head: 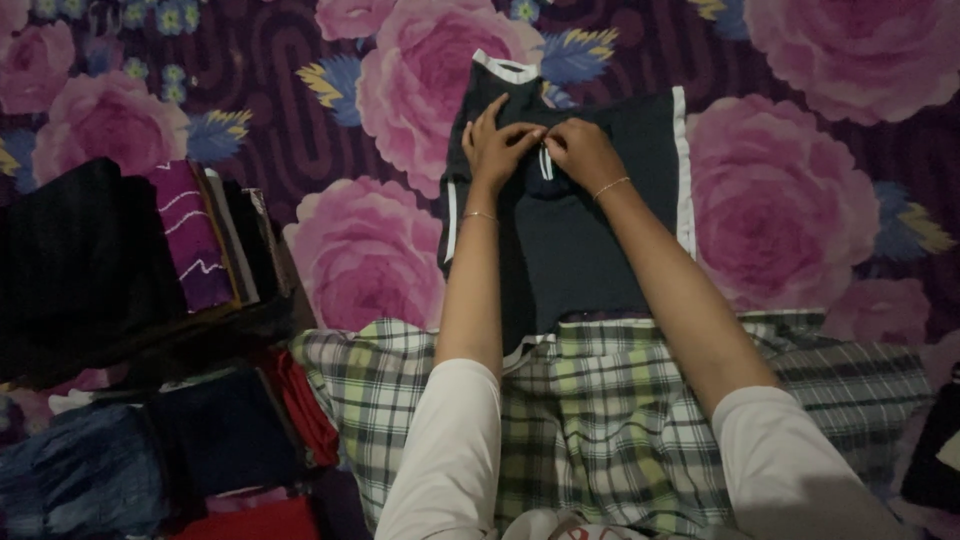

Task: The recorder is folding several items of clothing on a mattress placed on the floor.

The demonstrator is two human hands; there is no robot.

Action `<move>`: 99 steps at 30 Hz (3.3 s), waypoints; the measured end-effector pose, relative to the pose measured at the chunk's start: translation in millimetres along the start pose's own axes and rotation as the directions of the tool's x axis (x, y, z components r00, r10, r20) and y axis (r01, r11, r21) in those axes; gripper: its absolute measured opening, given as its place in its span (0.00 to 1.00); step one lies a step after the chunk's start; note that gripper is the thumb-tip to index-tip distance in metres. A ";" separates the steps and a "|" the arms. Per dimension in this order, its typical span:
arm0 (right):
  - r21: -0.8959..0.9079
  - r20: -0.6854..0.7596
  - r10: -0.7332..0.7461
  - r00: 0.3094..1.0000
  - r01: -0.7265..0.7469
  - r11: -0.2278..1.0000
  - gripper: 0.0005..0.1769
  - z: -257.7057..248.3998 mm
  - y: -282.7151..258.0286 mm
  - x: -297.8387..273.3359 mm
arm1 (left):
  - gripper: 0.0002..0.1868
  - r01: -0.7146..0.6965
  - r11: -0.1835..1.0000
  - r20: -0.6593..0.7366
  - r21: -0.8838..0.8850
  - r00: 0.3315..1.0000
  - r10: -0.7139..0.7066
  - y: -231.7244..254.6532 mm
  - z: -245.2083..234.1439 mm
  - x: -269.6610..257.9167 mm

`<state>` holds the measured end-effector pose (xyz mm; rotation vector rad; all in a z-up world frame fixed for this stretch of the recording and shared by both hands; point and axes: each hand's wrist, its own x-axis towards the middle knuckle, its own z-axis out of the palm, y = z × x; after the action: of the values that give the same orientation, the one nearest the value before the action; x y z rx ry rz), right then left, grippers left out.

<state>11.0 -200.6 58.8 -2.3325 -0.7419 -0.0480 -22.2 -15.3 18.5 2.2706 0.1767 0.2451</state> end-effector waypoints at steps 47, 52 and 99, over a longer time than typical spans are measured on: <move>-0.356 -0.020 -0.377 0.926 0.345 0.868 0.03 -7.1 -54.0 -86.5 | 0.12 0.084 0.996 -0.154 0.026 0.985 -0.078 33.9 -6.0 -9.3; -0.342 -0.010 -0.317 0.948 0.295 0.892 0.03 -4.2 -61.0 -90.4 | 0.12 0.094 0.994 -0.150 0.055 0.985 -0.085 33.2 -4.6 -8.3; -0.670 0.140 -0.004 0.990 0.097 0.736 0.28 -126.0 -64.2 -292.4 | 0.30 -0.696 0.257 0.570 0.670 0.705 0.421 -19.6 -112.4 -264.7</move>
<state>-247.1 -385.4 127.7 -3.0361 -0.9739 -0.2293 -306.4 24.8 44.4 3.2936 -0.9659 0.2211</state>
